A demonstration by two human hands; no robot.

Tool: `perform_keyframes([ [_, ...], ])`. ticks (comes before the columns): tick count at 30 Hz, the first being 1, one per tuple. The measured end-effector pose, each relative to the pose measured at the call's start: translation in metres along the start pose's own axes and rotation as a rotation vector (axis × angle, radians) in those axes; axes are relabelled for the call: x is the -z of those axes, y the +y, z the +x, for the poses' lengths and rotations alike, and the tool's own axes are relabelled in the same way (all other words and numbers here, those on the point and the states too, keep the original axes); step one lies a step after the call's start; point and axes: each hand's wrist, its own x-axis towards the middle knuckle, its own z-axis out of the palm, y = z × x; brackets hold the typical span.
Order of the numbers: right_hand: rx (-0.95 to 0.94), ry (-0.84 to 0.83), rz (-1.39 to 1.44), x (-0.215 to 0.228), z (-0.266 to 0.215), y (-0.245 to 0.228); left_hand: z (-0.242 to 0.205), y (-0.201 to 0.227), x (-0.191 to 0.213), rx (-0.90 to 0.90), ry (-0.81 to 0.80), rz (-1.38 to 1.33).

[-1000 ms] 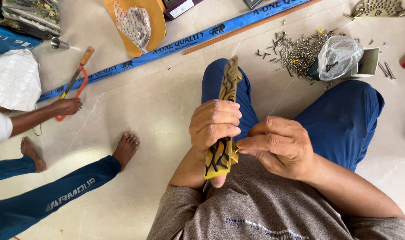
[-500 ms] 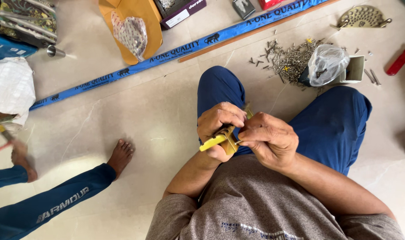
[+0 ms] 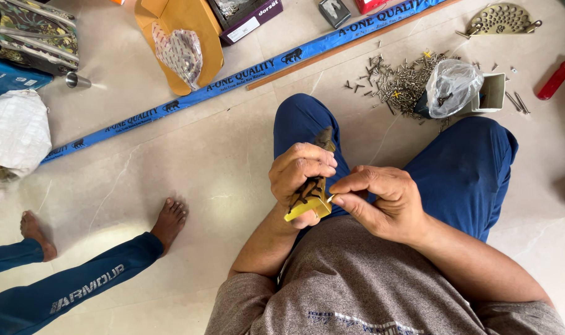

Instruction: The person sits on the floor assembling brass door lock mechanisms. They insert screws into the lock body and a decorative perforated plate, using a screwdriver to tighten them. The person handles multiple lock components and screws, occasionally passing parts to another person nearby.

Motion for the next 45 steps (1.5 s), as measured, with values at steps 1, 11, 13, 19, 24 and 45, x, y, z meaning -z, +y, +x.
perform_keyframes([
  [1,-0.019,-0.006,-0.004,0.002,0.000,-0.003,0.001,0.000,0.000,-0.015,-0.004,0.022],
  [11,-0.025,-0.138,-0.130,0.019,0.005,-0.014,0.004,-0.002,0.006,-0.129,-0.107,0.126],
  [13,0.014,-0.104,-0.085,0.015,0.003,-0.008,0.001,-0.001,0.005,-0.081,-0.106,0.098],
  [19,0.071,-0.069,-0.078,0.010,-0.005,0.004,-0.006,-0.006,0.002,-0.061,-0.091,0.082],
  [24,-0.096,-0.072,0.088,0.007,-0.012,0.007,-0.005,-0.011,0.000,-0.095,-0.108,0.057],
  [45,-0.619,-0.067,0.389,0.005,-0.036,0.011,-0.007,-0.018,0.001,-0.225,-0.226,0.134],
])
